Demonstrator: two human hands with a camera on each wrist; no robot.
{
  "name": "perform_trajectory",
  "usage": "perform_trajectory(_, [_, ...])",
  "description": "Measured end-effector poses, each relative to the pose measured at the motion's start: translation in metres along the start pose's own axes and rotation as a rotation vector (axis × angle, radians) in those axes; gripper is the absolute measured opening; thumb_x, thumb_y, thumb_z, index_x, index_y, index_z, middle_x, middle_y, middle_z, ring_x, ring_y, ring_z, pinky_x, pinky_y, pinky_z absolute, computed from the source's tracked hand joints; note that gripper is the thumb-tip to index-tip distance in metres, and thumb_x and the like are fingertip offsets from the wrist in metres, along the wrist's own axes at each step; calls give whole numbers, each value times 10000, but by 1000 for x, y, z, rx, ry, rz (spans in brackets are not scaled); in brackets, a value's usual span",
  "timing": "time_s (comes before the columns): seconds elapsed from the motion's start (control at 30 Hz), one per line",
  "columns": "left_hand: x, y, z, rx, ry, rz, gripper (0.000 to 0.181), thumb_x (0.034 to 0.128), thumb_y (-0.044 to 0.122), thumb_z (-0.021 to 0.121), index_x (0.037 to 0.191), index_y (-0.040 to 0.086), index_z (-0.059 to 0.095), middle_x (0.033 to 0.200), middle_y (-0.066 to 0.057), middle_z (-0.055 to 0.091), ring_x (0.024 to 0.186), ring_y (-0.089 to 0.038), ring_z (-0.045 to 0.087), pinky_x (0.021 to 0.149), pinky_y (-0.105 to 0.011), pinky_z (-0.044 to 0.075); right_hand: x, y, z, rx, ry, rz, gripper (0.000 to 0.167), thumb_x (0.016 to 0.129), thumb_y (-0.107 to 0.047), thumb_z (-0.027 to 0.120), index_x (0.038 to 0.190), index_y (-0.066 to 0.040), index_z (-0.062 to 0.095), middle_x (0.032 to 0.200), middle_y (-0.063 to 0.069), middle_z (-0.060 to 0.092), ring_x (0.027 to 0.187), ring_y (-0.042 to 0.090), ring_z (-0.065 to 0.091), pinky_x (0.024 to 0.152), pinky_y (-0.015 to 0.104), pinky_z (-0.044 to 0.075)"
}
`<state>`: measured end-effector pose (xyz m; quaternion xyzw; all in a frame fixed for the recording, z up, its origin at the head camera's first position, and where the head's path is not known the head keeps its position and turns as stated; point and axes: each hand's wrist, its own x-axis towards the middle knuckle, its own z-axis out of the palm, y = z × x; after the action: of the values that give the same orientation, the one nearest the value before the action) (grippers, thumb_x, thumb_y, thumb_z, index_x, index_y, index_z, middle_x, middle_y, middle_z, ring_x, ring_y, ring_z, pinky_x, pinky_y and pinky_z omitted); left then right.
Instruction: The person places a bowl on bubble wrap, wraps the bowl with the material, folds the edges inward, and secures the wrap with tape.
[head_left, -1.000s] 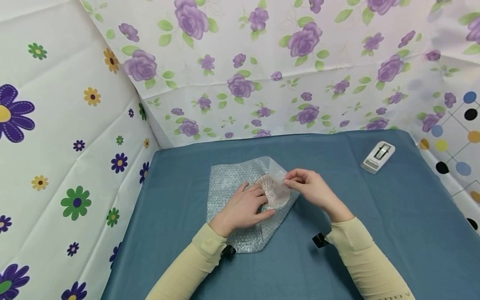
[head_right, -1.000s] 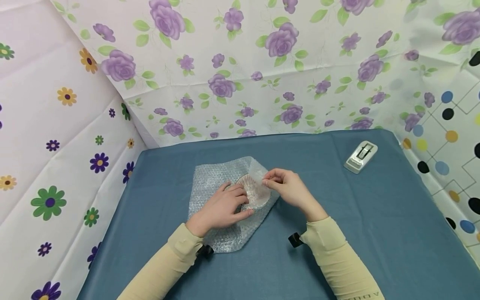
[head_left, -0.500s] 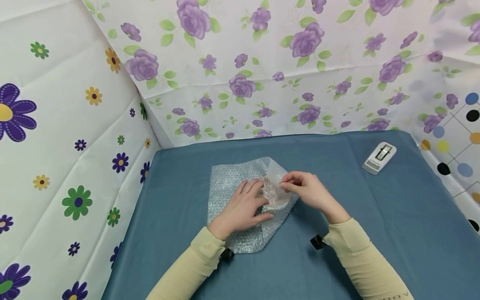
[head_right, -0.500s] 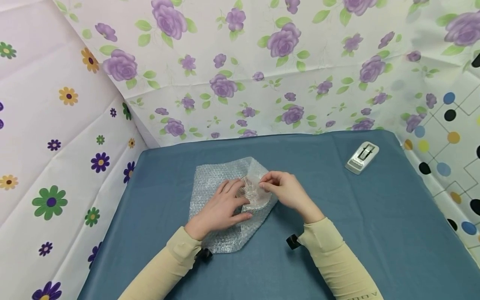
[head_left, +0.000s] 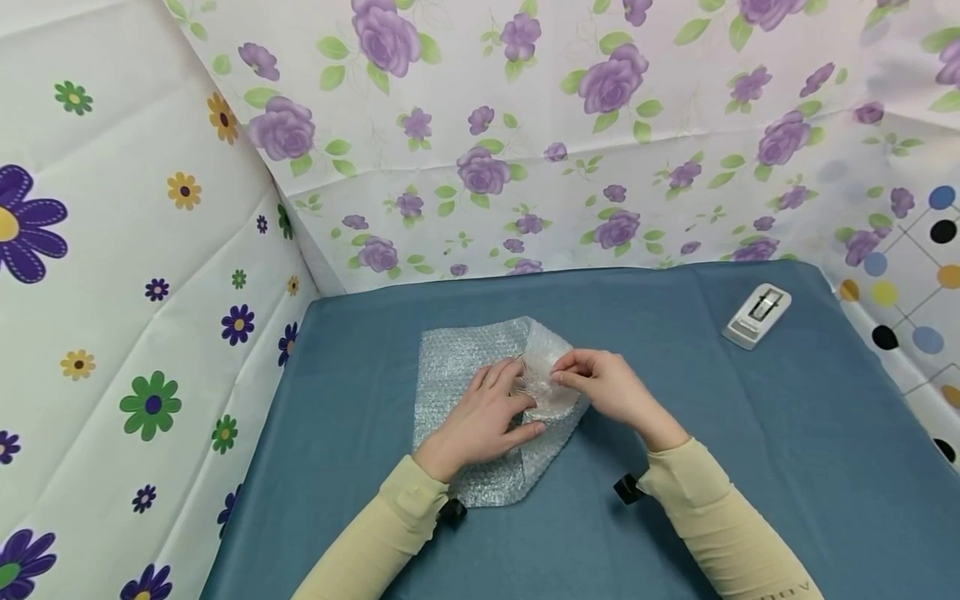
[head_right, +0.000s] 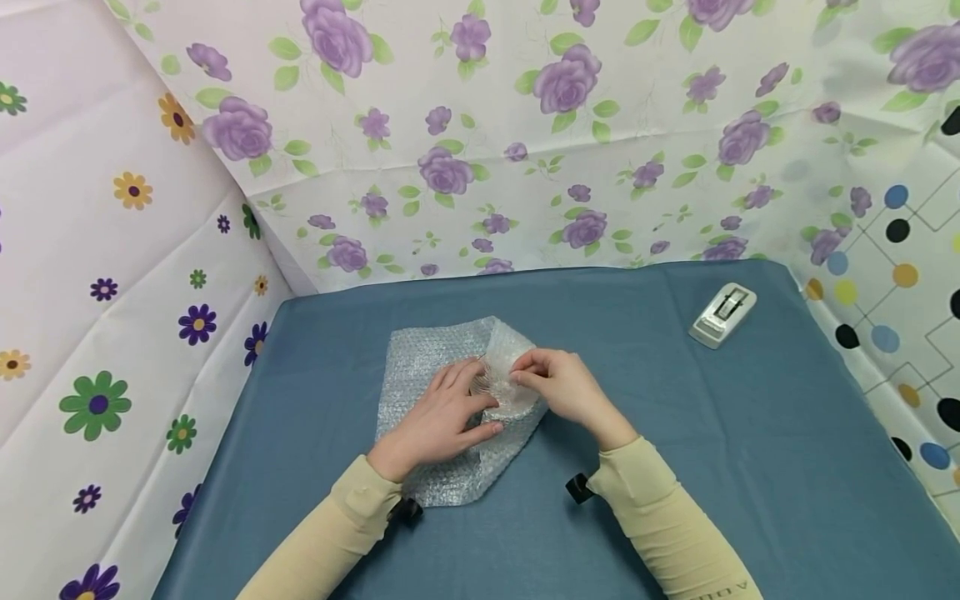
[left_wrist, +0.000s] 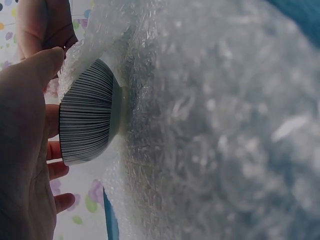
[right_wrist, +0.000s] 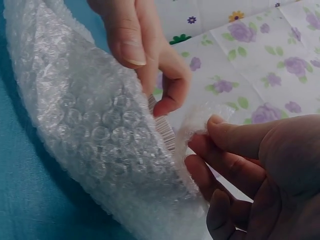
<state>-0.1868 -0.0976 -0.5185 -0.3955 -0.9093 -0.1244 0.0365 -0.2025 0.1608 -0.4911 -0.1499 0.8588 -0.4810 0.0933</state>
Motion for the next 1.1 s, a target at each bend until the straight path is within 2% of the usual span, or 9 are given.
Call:
perform_trajectory(0.1, [-1, 0, 0, -6, -1, -3, 432, 1072, 591, 585, 1207, 238, 794, 1561, -108, 448, 1514, -299, 326, 1214, -592, 293, -1, 0, 3, -22, -2, -8, 163, 1076, -284, 694, 1087, -149, 784, 899, 88, 771, 640, 216, 577, 605, 357, 460])
perform_trajectory(0.37, [-2, -2, 4, 0, -1, -15, 425, 1082, 579, 570, 1246, 242, 772, 1546, -103, 445, 1523, -311, 313, 1217, -592, 272, -1, 1, 13, -102, 25, -26, 132, 1071, -250, 702, 1059, -155, 793, 861, 30, 756, 616, 178, 584, 584, 358, 480])
perform_trajectory(0.67, [-7, -4, 7, 3, -14, -31, 387, 1130, 496, 504, 1352, 247, 699, 1632, -124, 383, 1576, -335, 264, 1251, -586, 237, -1, -1, 20, -192, 33, -62, 119, 1057, -235, 720, 1032, -149, 800, 845, 14, 748, 596, 134, 578, 568, 342, 486])
perform_trajectory(0.9, [-10, -6, 9, -1, 31, -22, 372, 1119, 439, 563, 1355, 157, 620, 1583, -128, 424, 1521, -327, 348, 1228, -556, 289, -1, -4, 23, -245, 51, -52, 82, 1036, -225, 752, 1024, -164, 805, 860, -13, 757, 623, 94, 598, 593, 334, 511])
perform_trajectory(1.1, [-13, -6, 12, -20, 32, -59, 410, 1118, 448, 568, 1382, 136, 536, 1638, -158, 345, 1507, -349, 363, 1238, -539, 298, -1, -7, 26, -323, 53, -53, 58, 1019, -222, 775, 1020, -177, 810, 856, -60, 750, 642, 52, 604, 603, 320, 526])
